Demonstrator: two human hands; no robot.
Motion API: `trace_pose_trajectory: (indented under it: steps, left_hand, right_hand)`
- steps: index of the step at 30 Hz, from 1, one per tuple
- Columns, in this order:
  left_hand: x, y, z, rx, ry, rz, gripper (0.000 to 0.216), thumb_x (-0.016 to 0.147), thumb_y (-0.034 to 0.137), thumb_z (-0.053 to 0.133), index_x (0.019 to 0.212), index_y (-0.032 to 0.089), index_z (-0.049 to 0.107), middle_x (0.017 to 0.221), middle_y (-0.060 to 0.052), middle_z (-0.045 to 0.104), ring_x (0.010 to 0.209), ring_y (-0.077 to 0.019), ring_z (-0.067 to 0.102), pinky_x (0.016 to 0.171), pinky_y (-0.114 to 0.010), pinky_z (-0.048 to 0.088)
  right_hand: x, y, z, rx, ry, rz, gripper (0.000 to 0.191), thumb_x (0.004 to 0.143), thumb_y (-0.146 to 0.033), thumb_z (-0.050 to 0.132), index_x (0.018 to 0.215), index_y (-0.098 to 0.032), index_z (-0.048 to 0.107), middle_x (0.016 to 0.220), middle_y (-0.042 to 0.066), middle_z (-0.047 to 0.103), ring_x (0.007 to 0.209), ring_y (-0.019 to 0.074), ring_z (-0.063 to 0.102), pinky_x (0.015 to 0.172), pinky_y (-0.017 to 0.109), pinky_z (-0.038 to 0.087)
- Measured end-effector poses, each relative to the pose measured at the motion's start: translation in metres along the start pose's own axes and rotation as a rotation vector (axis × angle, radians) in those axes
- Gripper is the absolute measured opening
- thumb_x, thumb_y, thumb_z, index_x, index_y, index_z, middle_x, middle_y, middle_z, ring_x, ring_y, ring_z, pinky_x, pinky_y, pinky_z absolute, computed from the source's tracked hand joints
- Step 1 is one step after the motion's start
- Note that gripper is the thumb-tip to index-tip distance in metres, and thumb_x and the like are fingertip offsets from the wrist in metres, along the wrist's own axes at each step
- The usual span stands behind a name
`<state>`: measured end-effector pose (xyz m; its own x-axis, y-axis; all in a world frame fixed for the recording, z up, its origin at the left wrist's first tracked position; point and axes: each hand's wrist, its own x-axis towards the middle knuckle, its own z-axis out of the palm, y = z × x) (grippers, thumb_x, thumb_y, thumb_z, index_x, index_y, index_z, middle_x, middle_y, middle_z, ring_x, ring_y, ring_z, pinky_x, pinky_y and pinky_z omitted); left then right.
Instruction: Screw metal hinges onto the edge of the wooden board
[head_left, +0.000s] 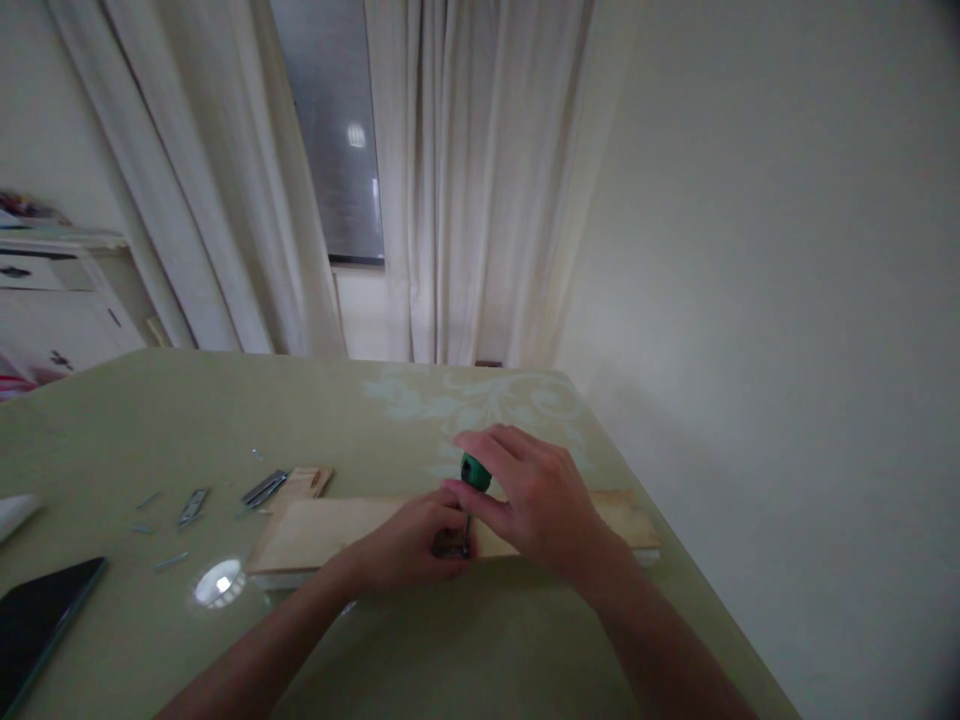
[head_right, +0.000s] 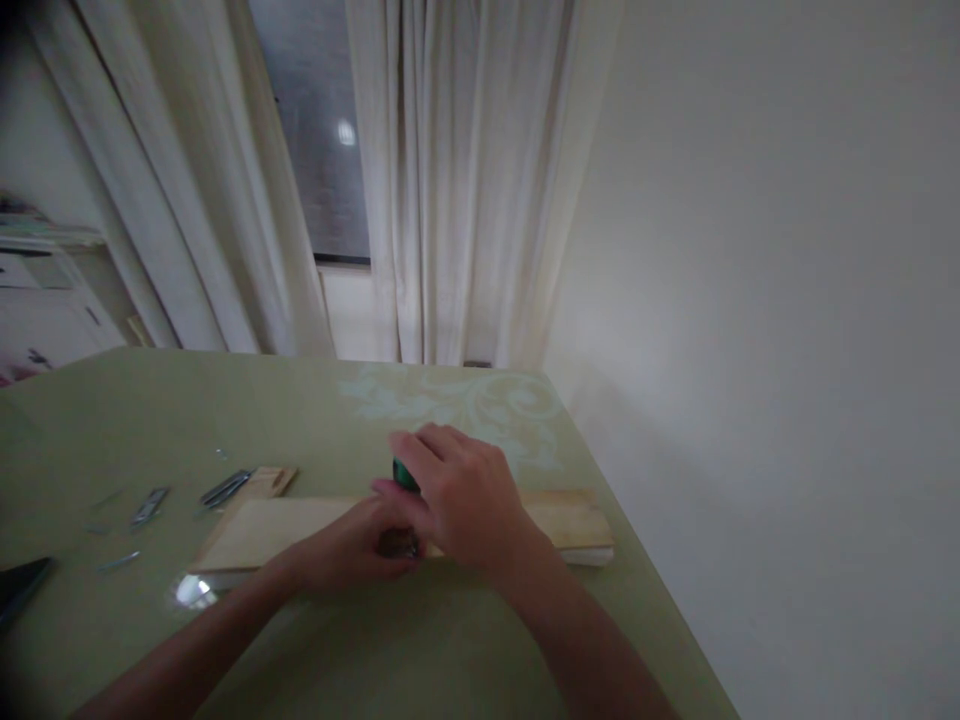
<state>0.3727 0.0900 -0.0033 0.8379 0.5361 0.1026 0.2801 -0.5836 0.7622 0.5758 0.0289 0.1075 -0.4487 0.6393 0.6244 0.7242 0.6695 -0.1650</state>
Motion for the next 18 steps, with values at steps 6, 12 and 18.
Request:
trace_pose_trajectory:
  steps: [6,12,18]
  left_hand:
    - [0.000,0.004,-0.002,0.011,0.009,0.019,0.012,0.082,0.010,0.073,0.090,0.018,0.076,0.103,-0.002,0.064,0.085,-0.0147,0.058,0.071,-0.024,0.041]
    - [0.000,0.003,-0.002,0.049,0.022,0.037,0.012,0.081,0.009,0.072,0.089,0.018,0.075,0.098,-0.001,0.064,0.081,-0.0141,0.055,0.072,-0.025,0.040]
    - [0.001,-0.001,0.003,0.042,0.046,0.035,0.013,0.082,0.014,0.074,0.095,0.017,0.074,0.086,0.000,0.062,0.077,-0.0150,0.051,0.066,-0.025,0.036]
  right_hand:
    - [0.002,0.008,-0.023,0.385,-0.172,-0.026,0.054,0.105,-0.011,0.062,0.157,-0.025,0.054,0.156,0.009,0.062,0.146,0.0192,0.056,0.124,0.036,0.045]
    - [-0.001,0.007,-0.033,0.380,-0.214,-0.001,0.034,0.110,-0.020,0.063,0.142,-0.026,0.067,0.128,0.006,0.074,0.118,0.0178,0.070,0.103,0.031,0.055]
    - [0.000,-0.011,-0.012,-0.039,-0.038,0.025,0.023,0.104,-0.041,0.072,0.104,-0.018,0.079,0.091,0.007,0.068,0.086,0.0231,0.067,0.075,0.035,0.055]
